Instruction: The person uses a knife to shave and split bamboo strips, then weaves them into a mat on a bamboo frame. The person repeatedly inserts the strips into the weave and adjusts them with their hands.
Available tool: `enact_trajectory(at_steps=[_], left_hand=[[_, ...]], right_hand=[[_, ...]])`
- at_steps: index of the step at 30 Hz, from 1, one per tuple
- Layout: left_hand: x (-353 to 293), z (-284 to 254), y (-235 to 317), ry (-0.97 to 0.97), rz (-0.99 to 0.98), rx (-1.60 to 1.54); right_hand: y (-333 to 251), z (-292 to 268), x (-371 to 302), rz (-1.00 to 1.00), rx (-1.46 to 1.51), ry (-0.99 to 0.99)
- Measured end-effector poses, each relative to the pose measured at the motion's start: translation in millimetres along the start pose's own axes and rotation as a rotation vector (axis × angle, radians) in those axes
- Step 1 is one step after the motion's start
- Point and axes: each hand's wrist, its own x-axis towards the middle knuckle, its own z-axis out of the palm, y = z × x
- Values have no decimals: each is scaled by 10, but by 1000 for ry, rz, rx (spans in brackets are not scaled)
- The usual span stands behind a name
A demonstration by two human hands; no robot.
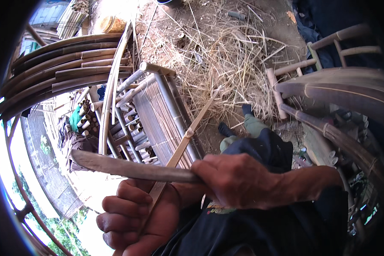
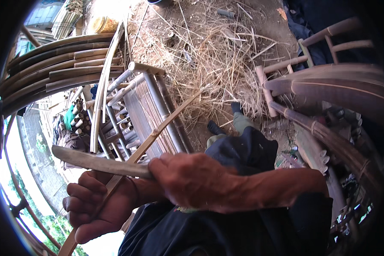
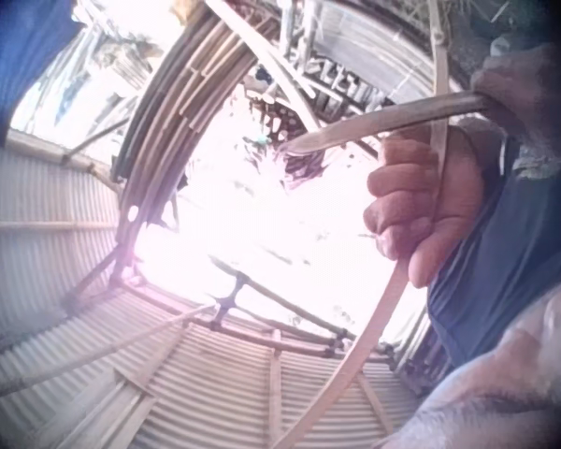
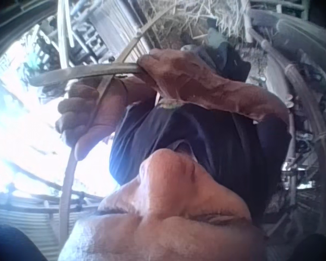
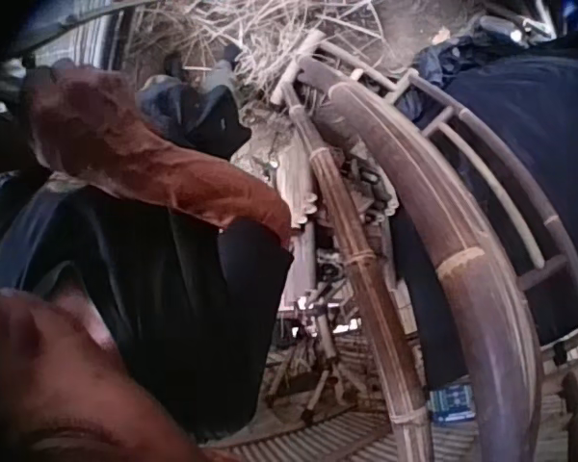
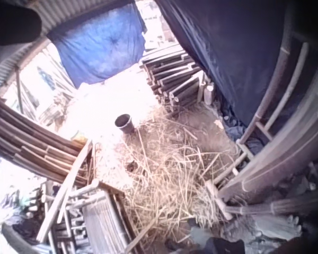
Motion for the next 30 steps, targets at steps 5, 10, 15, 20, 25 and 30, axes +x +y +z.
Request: enact_trajectory(at_steps=[5, 10, 15, 20, 25, 30], left_hand=[[54, -10, -1, -31, 0, -41], [107, 169, -19, -36, -8, -4], [69, 91, -60, -19, 2, -31], [114, 64, -94, -33, -29, -3], [206, 16, -173, -82, -33, 83], [-256, -217, -927, -53, -60, 396]], right_hand=[[157, 27, 62, 201, 37, -55], [182, 116, 17, 3, -198, 103], [202, 52, 71, 86, -24, 33], [1272, 597, 30, 105, -119, -60], [3617, 1810, -334, 470, -184, -90], [3702, 1764, -277, 449, -383, -172]])
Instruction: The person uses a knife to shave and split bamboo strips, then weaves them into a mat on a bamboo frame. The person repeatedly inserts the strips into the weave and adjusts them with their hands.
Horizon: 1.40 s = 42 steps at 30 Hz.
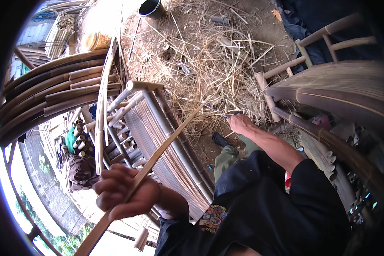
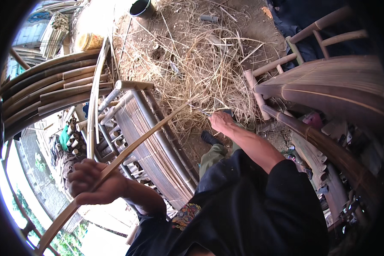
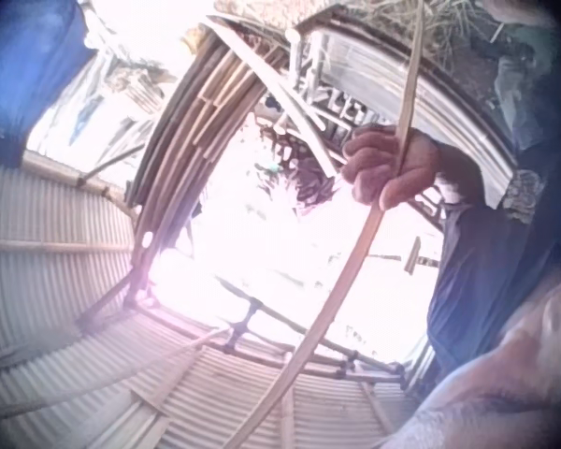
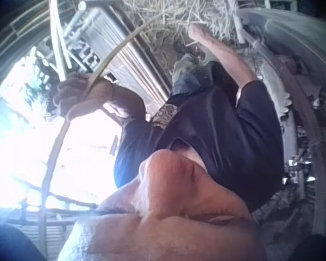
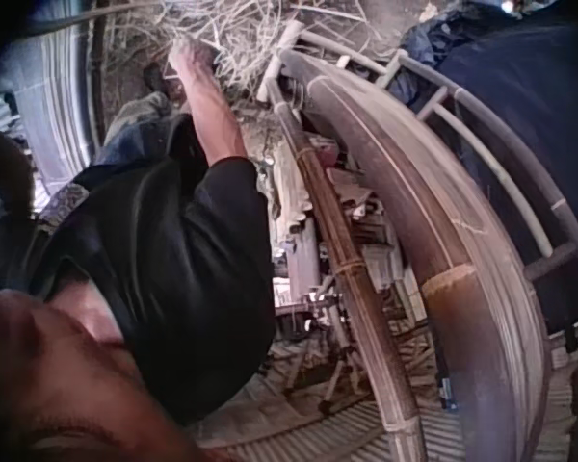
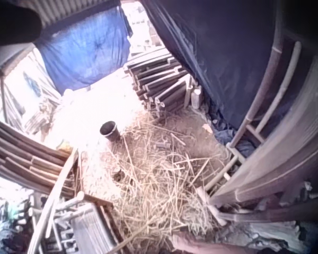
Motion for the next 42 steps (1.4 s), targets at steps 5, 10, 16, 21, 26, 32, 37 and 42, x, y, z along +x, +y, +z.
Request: enact_trajectory(at_steps=[5, 10, 16, 21, 26, 32, 37, 42], left_hand=[[-777, 95, -831, -66, -130, -77], [-1185, 88, -1290, -80, -157, -151], [-1084, 165, -1315, -115, -129, -268], [-977, 98, -1426, -190, -145, -277], [-1025, 7, -1431, -130, -132, -289], [-989, 126, -1432, -182, -150, -333], [-1064, 183, -1423, -128, -115, -370], [-1042, 118, -1422, -189, -145, -380]], right_hand=[[-74, 411, 439, -401, -757, 831], [-461, -224, 810, -286, 414, 284], [159, 769, 1308, -355, -493, 246], [313, 1185, 1595, -298, -22, 188], [-323, 311, 1360, -413, 601, 246], [270, 1217, 1783, -266, -221, 338], [74, 422, 1688, -4, 260, -290], [9, 313, 1525, -136, 401, -90]])
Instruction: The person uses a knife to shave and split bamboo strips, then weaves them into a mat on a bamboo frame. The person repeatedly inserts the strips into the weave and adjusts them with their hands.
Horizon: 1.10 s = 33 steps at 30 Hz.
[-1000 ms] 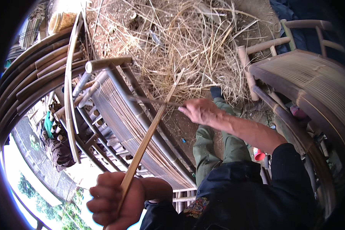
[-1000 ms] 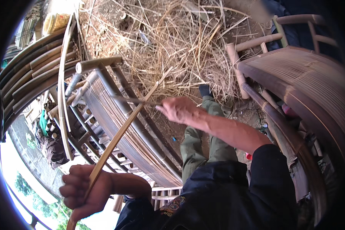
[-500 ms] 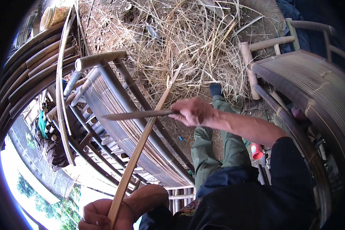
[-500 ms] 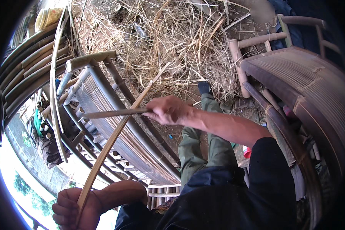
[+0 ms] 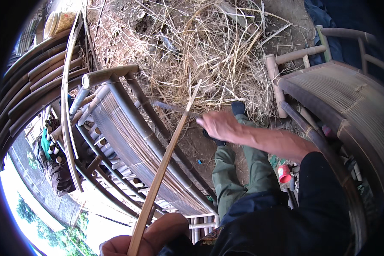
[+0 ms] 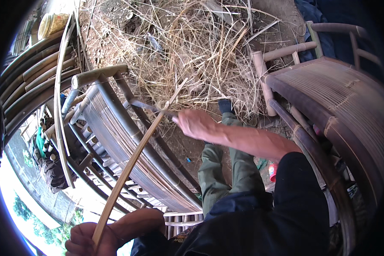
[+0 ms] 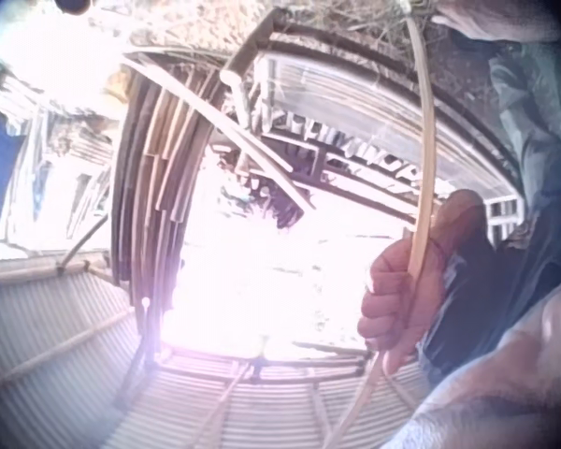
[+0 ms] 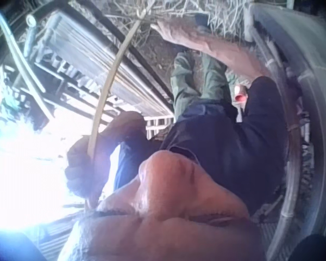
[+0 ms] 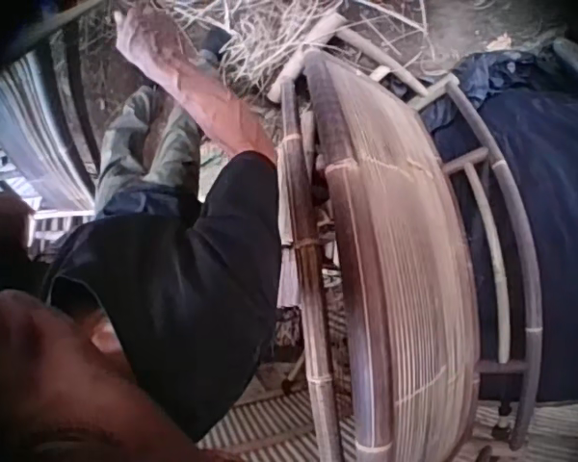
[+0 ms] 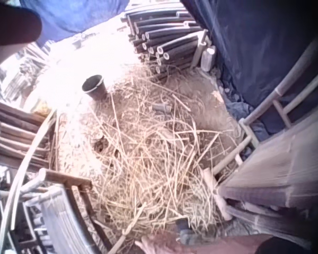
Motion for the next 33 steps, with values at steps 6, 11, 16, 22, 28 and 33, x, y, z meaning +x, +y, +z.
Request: enact_trajectory(at_steps=[6, 11, 16, 22, 28, 33], left_hand=[[45, 29, 6, -9, -12, 18], [109, 49, -52, 57, -27, 91], [236, -274, 277, 150, 38, 263], [298, -677, 1769, 500, -174, 42], [-806, -1110, 2857, 1078, -393, 298], [-1702, -895, 3522, 48, -1710, 388]], right_hand=[[415, 403, 59, -578, 69, 487], [1368, 465, 53, 320, -232, 60], [606, 437, -153, 478, 790, 241], [-846, 40, -52, 728, 1844, 713], [-1525, -369, -346, 532, 1664, 753], [-1873, -385, -589, 370, 1404, 797]])
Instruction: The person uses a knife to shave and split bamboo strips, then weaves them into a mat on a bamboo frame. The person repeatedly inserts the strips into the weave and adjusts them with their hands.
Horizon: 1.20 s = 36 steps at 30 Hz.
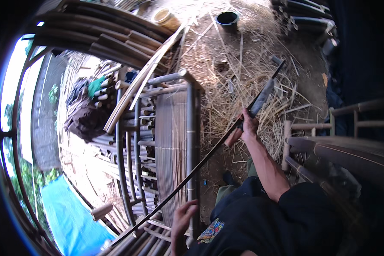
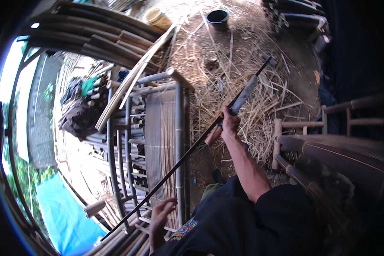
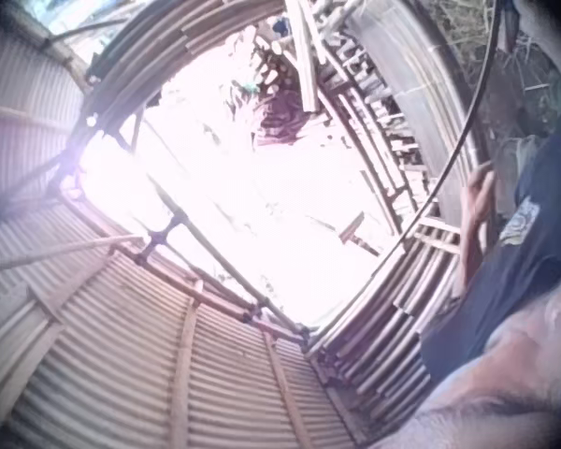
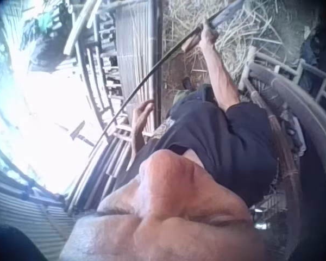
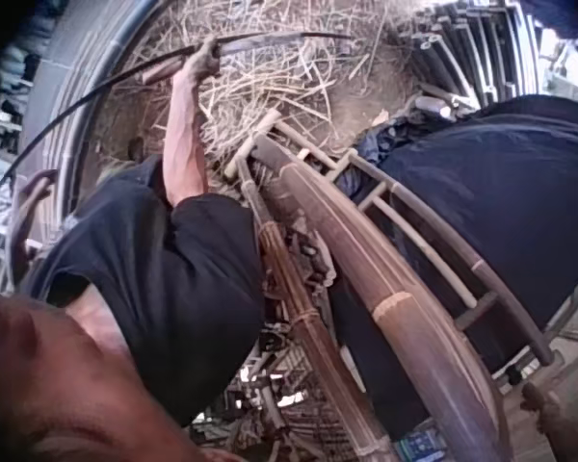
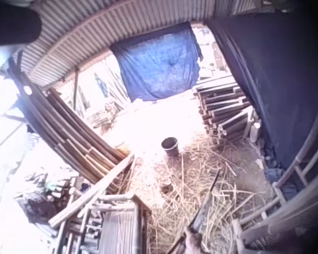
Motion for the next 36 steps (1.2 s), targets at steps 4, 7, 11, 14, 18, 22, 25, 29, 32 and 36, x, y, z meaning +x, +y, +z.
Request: enact_trajectory(at_steps=[4, 7, 11, 14, 18, 22, 25, 29, 32, 36], left_hand=[[402, 106, 344, 345, 746, 704], [1003, -266, -127, -149, 455, 474], [853, -466, -341, -417, 525, 43], [549, -568, -253, -284, 532, -191], [334, -664, -96, -103, 692, -301], [156, -698, 58, 71, 748, -325], [-10, -763, 32, 119, 684, -292], [-104, -761, -185, 155, 717, -238], [-161, -785, -332, 141, 713, -234], [-229, -796, -572, 145, 711, -256]], right_hand=[[-152, 205, -907, -154, -141, -164], [-217, 255, -1477, -299, -386, -310], [-569, 352, -1866, -739, -913, -308], [-950, 407, -2289, -1270, -1225, -380], [-965, 459, -2696, -1414, -1297, -622], [-584, 411, -3105, -1283, -1496, -822], [-296, 326, -3249, -1697, -1279, -975], [-414, 442, -3318, -1344, -1425, -791], [-240, 272, -3390, -1743, -1290, -928], [-485, 500, -3202, -1415, -1471, -620]])
